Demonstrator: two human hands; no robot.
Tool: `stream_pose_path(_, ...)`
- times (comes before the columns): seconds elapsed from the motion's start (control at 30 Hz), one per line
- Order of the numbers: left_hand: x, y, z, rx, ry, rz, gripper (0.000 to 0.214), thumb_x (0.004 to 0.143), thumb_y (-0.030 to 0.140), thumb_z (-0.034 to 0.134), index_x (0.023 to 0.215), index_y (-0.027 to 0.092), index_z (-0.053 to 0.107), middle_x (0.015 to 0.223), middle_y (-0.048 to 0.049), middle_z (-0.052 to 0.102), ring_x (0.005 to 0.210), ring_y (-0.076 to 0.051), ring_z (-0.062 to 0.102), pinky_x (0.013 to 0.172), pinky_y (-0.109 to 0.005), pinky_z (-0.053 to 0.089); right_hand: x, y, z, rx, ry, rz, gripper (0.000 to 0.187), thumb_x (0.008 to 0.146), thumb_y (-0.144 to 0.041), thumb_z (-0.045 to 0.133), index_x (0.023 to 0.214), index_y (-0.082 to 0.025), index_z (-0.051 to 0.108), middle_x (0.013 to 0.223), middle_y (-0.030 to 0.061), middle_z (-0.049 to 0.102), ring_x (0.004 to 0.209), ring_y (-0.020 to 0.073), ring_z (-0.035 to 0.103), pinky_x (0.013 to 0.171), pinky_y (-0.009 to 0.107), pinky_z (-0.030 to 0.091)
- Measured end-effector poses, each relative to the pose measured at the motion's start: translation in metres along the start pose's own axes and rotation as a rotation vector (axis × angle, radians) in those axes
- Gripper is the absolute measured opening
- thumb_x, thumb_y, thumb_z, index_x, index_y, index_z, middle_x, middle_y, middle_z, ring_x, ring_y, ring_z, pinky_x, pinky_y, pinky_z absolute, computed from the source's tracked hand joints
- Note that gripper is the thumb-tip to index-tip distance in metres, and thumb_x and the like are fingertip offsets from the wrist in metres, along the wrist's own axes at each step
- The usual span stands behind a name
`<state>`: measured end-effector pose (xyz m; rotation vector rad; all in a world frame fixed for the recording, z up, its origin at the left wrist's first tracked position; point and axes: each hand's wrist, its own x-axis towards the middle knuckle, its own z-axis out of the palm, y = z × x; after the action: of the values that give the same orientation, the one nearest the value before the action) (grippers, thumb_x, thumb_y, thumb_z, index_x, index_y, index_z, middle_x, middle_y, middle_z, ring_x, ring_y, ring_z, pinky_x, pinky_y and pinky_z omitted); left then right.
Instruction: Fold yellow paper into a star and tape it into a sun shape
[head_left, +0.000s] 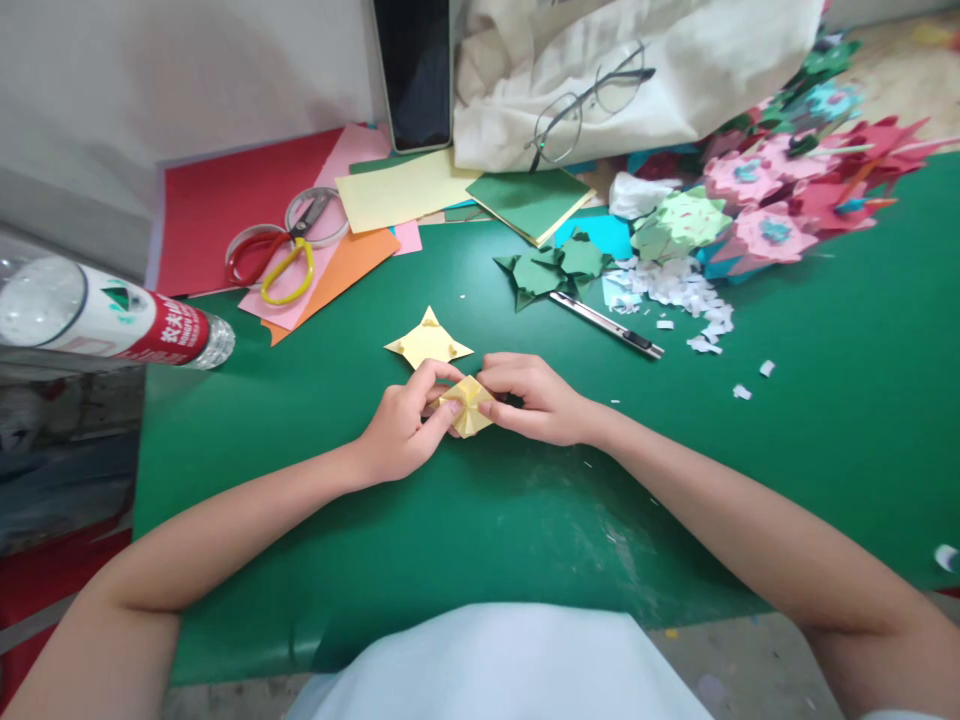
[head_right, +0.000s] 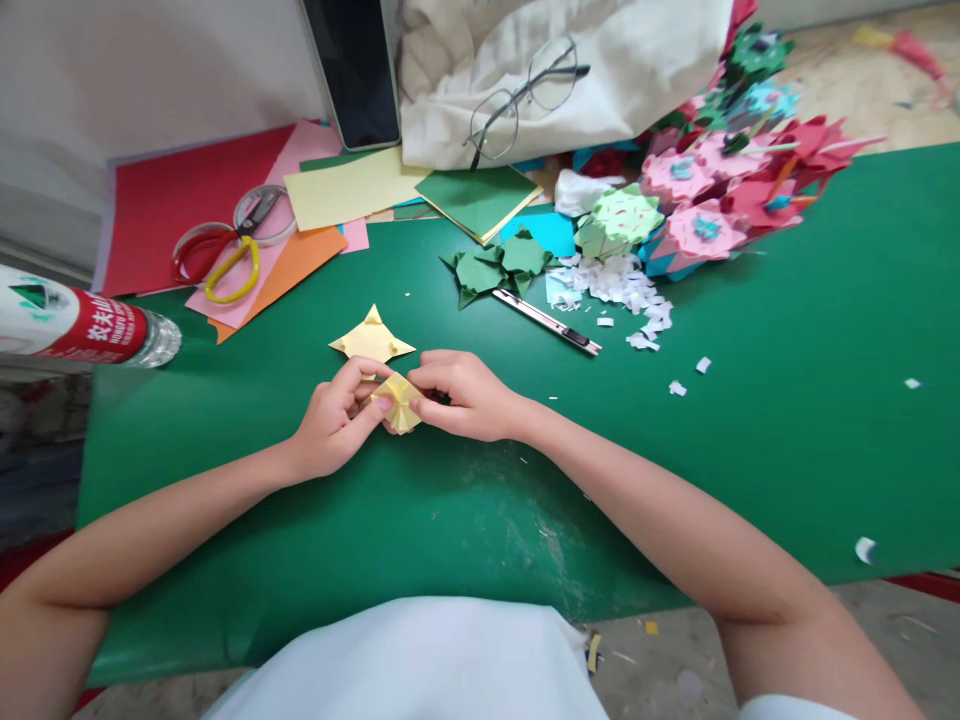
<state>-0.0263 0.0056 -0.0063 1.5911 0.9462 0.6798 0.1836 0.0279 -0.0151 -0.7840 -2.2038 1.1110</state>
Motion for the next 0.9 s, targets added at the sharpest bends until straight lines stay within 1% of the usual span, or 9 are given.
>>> stream_pose_path(0.13, -0.0005, -0.0024, 0.001, 0.0, 0.01, 0.036, 0.017, 0.095, 0.024, 0.051, 0.11, 0.022, 0.044, 0.074, 0.0035, 0.073, 0.061, -0.01, 0.072, 0.057, -0.016, 0.056, 0.0003, -0.0019, 0.0016, -0.043, 0.023, -0.004, 0.033, 0.097, -0.034, 0.045, 0.068, -0.018, 0.049, 0.061, -0.0025, 0.043, 0.064, 0.0107, 0.041, 0.062, 0.024, 0.03)
stream_pose_path(0.23, -0.0008, -0.0044, 0.0013, -0.019, 0.012, 0.071, 0.021, 0.095, 0.024, 0.051, 0.116, 0.023, 0.044, 0.077, 0.0038, 0.074, 0.063, -0.01, 0.073, 0.06, -0.018, 0.06, 0.0007, -0.0043, 0.0023, -0.056, 0.053, -0.007, 0.029, 0.097, -0.033, 0.046, 0.073, -0.018, 0.049, 0.065, -0.0029, 0.044, 0.063, 0.0097, 0.041, 0.062, 0.024, 0.031)
stream_pose_path(0.33, -0.001, -0.006, 0.0014, -0.016, 0.007, 0.086, 0.021, 0.096, 0.026, 0.05, 0.117, 0.024, 0.047, 0.079, 0.0038, 0.074, 0.064, -0.01, 0.073, 0.063, -0.019, 0.062, 0.0004, -0.0061, 0.0035, 0.028, 0.144, 0.014, 0.016, 0.095, -0.032, 0.052, 0.088, -0.019, 0.049, 0.071, -0.0043, 0.048, 0.061, 0.0073, 0.042, 0.058, 0.021, 0.034)
stream_pose_path(0.4, -0.0012, -0.0062, 0.0012, 0.008, 0.005, 0.068, 0.02, 0.096, 0.027, 0.051, 0.116, 0.023, 0.049, 0.08, 0.0033, 0.074, 0.064, -0.01, 0.073, 0.062, -0.019, 0.061, -0.0001, -0.0063, 0.0049, 0.071, 0.224, 0.017, 0.015, 0.093, -0.032, 0.057, 0.095, -0.02, 0.047, 0.076, -0.0044, 0.049, 0.061, 0.0067, 0.044, 0.056, 0.02, 0.036)
stream_pose_path(0.47, -0.0015, -0.0057, 0.0008, 0.043, 0.012, 0.047, 0.019, 0.095, 0.027, 0.052, 0.114, 0.022, 0.05, 0.082, 0.0027, 0.074, 0.065, -0.011, 0.074, 0.058, -0.017, 0.059, -0.0006, -0.0055, 0.0064, 0.064, 0.272, -0.005, 0.016, 0.092, -0.029, 0.059, 0.096, -0.021, 0.047, 0.079, -0.0038, 0.05, 0.063, 0.0065, 0.046, 0.056, 0.02, 0.039)
stream_pose_path(0.57, -0.0018, -0.0046, 0.0001, 0.095, 0.017, 0.028, 0.018, 0.094, 0.027, 0.053, 0.111, 0.022, 0.049, 0.078, 0.0039, 0.074, 0.062, -0.011, 0.073, 0.053, -0.015, 0.056, -0.0009, -0.0038, 0.0081, 0.0, 0.251, -0.052, 0.012, 0.09, -0.022, 0.059, 0.096, -0.02, 0.048, 0.079, -0.004, 0.052, 0.062, 0.0057, 0.045, 0.056, 0.018, 0.038)
stream_pose_path(0.63, -0.0017, -0.0039, -0.0002, 0.092, 0.003, 0.017, 0.018, 0.095, 0.028, 0.052, 0.111, 0.022, 0.048, 0.077, 0.0043, 0.075, 0.061, -0.011, 0.074, 0.054, -0.015, 0.056, -0.0007, -0.0033, 0.0085, -0.034, 0.234, -0.062, 0.011, 0.09, -0.019, 0.058, 0.096, -0.02, 0.049, 0.076, -0.0046, 0.052, 0.06, 0.0053, 0.044, 0.055, 0.018, 0.037)
stream_pose_path(0.73, -0.0012, -0.0031, -0.0003, 0.046, -0.016, -0.003, 0.017, 0.096, 0.029, 0.05, 0.111, 0.022, 0.046, 0.078, 0.0036, 0.076, 0.063, -0.012, 0.074, 0.057, -0.017, 0.059, -0.0005, -0.0036, 0.0082, -0.039, 0.229, -0.03, 0.007, 0.091, -0.02, 0.057, 0.093, -0.019, 0.05, 0.074, -0.0045, 0.052, 0.061, 0.0055, 0.045, 0.056, 0.018, 0.037)
stream_pose_path(0.9, -0.0013, -0.0029, -0.0003, 0.042, 0.0, -0.031, 0.017, 0.095, 0.029, 0.051, 0.111, 0.023, 0.047, 0.076, 0.0038, 0.074, 0.061, -0.012, 0.073, 0.058, -0.019, 0.06, 0.0001, -0.0051, 0.0074, -0.034, 0.212, -0.005, 0.005, 0.091, -0.02, 0.056, 0.093, -0.018, 0.051, 0.074, -0.0041, 0.053, 0.062, 0.0056, 0.045, 0.058, 0.018, 0.037)
